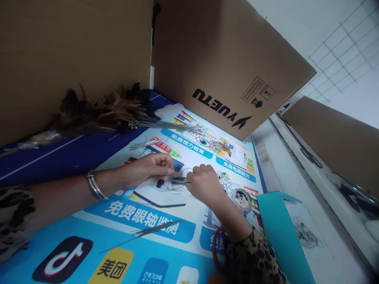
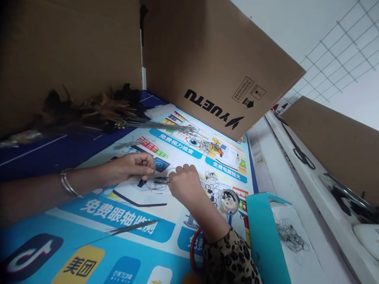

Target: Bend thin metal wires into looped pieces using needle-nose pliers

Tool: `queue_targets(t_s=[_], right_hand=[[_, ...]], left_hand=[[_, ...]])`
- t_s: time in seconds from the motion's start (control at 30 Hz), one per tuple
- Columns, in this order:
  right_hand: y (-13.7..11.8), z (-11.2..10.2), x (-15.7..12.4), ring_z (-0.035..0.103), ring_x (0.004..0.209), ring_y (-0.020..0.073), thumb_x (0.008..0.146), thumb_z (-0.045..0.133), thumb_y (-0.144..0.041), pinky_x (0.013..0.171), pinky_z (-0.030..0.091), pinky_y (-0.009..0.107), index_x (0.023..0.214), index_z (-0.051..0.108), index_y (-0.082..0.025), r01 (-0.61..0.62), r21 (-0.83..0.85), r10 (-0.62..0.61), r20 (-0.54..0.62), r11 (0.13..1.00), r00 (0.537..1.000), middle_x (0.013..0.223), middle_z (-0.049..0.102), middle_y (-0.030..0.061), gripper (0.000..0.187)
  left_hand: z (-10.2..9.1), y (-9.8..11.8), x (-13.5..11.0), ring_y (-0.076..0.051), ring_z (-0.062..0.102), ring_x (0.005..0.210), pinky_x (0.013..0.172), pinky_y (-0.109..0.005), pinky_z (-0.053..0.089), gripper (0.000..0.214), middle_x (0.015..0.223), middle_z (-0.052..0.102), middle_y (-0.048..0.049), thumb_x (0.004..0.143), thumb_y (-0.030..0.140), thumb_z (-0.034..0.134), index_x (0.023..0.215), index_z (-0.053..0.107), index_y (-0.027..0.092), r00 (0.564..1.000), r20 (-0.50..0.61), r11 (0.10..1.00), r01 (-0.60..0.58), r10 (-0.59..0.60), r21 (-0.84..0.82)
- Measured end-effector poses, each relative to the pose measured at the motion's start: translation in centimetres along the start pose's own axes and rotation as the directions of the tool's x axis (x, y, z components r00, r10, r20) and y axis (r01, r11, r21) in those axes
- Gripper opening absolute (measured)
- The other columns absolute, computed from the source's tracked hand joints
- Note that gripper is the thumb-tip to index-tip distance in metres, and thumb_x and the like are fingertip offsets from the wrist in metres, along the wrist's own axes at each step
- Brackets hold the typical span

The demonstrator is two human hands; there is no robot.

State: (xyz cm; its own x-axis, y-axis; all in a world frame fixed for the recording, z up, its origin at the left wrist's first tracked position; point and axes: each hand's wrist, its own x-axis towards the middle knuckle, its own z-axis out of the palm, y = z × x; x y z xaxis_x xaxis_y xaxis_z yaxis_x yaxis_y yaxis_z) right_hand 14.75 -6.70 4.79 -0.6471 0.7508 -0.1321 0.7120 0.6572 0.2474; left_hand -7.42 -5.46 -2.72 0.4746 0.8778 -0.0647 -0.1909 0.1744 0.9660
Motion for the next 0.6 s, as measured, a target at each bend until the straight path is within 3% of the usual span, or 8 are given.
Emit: queue_targets(t_s=[0.37,0.6], right_hand=[[0.1,-0.7,1.3,0.059,0.086,0.0244,0.095,0.049,-0.022,0.073,0.039,0.035,0.090,0.068,-0.015,0.185,-0.064,-0.182,0.052,0.981,0.982,0.090,0.068,0.0115,0.020],[0.0,-0.7,0.2,0.061,0.081,0.0229,0.097,0.051,-0.031,0.067,0.040,0.032,0.087,0.067,-0.017,0.139,-0.016,-0.138,0.047,0.990,0.989,0.088,0.069,0.0085,0.023]], left_hand=[[0.1,0.4,0.0,-0.014,0.056,0.057,0.054,-0.025,0.045,0.019,0.060,0.064,0.0014,0.079,0.033,0.077,0.081,0.064,0.019,1.000,-0.005,1.000,0.009,-0.009,0.007],[0.2,0.5,-0.1,-0.013,0.055,0.056,0.052,-0.024,0.045,0.021,0.061,0.063,0.0016,0.078,0.035,0.077,0.080,0.063,0.019,1.000,-0.004,1.000,0.023,-0.023,0.006]])
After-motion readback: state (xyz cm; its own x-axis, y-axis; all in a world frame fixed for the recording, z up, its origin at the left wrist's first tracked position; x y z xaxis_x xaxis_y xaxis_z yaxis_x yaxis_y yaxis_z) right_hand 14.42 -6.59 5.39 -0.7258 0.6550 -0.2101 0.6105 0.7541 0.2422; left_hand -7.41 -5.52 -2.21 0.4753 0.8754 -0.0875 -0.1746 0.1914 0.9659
